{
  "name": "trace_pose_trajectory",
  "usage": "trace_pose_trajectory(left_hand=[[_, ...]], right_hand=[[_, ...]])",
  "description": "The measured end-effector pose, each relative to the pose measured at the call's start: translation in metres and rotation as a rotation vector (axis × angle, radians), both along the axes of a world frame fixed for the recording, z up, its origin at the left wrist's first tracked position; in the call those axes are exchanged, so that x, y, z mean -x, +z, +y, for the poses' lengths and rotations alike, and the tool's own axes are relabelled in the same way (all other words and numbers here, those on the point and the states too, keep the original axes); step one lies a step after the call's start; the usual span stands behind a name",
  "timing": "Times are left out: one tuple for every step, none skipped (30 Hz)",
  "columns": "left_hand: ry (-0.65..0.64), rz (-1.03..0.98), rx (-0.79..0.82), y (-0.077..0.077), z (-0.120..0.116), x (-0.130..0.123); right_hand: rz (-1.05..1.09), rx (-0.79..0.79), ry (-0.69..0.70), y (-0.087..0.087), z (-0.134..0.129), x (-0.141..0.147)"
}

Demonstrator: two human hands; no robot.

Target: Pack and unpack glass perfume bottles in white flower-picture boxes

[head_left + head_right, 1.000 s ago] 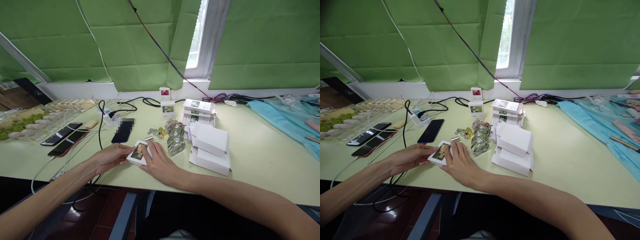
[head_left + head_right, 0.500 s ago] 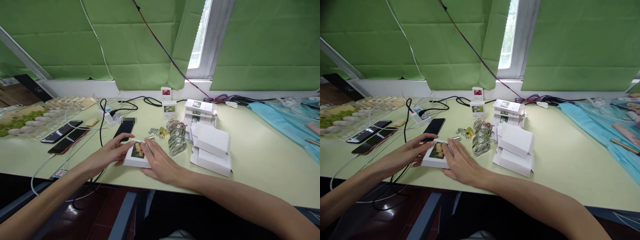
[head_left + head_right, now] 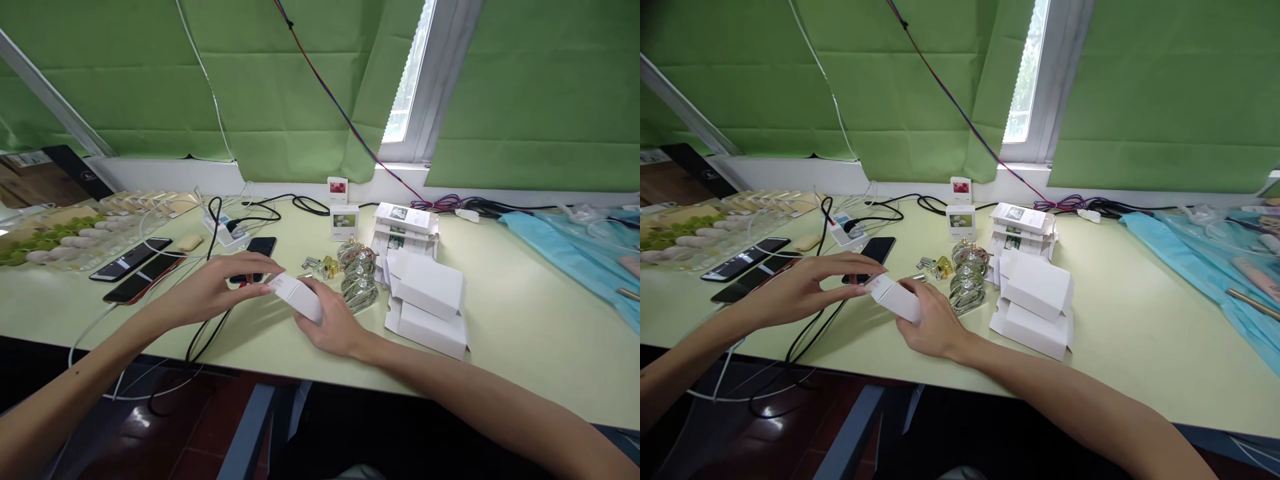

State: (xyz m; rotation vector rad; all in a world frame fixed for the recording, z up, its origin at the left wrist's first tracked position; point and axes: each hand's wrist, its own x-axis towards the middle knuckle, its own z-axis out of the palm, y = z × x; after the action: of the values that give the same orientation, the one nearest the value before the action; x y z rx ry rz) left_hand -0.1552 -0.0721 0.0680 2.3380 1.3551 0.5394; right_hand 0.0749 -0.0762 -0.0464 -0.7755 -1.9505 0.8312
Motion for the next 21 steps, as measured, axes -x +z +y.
trace_pose_trajectory(left_hand=[[-0.011,0.01,-0.006,0.0013,0.0011,-0.0015],[-0.019,0.018,-0.014,0.0023,0.0023,-0.0028],[-0.027,0.024,-0.018,0.0031,0.0036,-0.0036],[-0.033,0.028,-0.016,0.0037,0.0048,-0.0039],[-0.036,0.03,-0.009,0.0042,0.006,-0.0037],[-0.037,0.031,0.0,0.0046,0.0071,-0.0031],[-0.038,0.032,0.007,0.0048,0.008,-0.0023],[-0.041,0.033,0.009,0.005,0.0087,-0.0013],[-0.045,0.036,0.009,0.0052,0.0092,-0.0005],[-0.05,0.039,0.006,0.0054,0.0096,0.0001],[-0.052,0.043,0.003,0.0057,0.0098,0.0003],[-0.052,0.049,0.0,0.0059,0.0097,0.0001],[-0.052,0.056,-0.004,0.0062,0.0095,-0.0005],[-0.052,0.066,-0.01,0.0062,0.009,-0.0013],[-0.057,0.077,-0.022,0.0061,0.0083,-0.0022],[-0.069,0.09,-0.039,0.0056,0.0075,-0.003],[-0.086,0.1,-0.064,0.0046,0.0065,-0.0034],[-0.102,0.114,-0.09,0.0032,0.0055,-0.0034],[-0.118,0.127,-0.122,0.0015,0.0045,-0.0028],[-0.136,0.143,-0.155,-0.0004,0.0035,-0.0017],[-0.154,0.162,-0.188,-0.0023,0.0027,-0.0002]], right_hand=[[0.003,0.006,0.0,0.0008,0.0,-0.0005],[0.002,0.01,0.001,0.0014,0.0,-0.0009],[-0.001,0.015,0.002,0.0018,-0.0001,-0.0012],[-0.004,0.02,0.003,0.002,-0.0003,-0.0014],[-0.004,0.023,0.003,0.002,-0.0004,-0.0016],[-0.001,0.026,0.002,0.002,-0.0005,-0.0016],[0.003,0.029,0.001,0.0019,-0.0006,-0.0016],[0.007,0.032,0.0,0.0018,-0.0007,-0.0015],[0.011,0.032,0.0,0.0017,-0.0007,-0.0014],[0.013,0.032,0.0,0.0016,-0.0006,-0.0012],[0.014,0.031,0.001,0.0014,-0.0005,-0.0011],[0.013,0.029,0.002,0.0013,-0.0004,-0.001],[0.012,0.027,0.002,0.001,-0.0002,-0.0008],[0.011,0.025,0.001,0.0007,-0.0001,-0.0007],[0.007,0.024,-0.002,0.0003,0.0,-0.0007],[0.0,0.022,-0.007,-0.0001,0.0001,-0.0007],[-0.01,0.022,-0.011,-0.0006,0.0001,-0.0008],[-0.024,0.023,-0.015,-0.0009,-0.0001,-0.001],[-0.04,0.026,-0.017,-0.0012,-0.0003,-0.0014],[-0.057,0.03,-0.018,-0.0012,-0.0007,-0.0017],[-0.072,0.034,-0.014,-0.0011,-0.0011,-0.0021]])
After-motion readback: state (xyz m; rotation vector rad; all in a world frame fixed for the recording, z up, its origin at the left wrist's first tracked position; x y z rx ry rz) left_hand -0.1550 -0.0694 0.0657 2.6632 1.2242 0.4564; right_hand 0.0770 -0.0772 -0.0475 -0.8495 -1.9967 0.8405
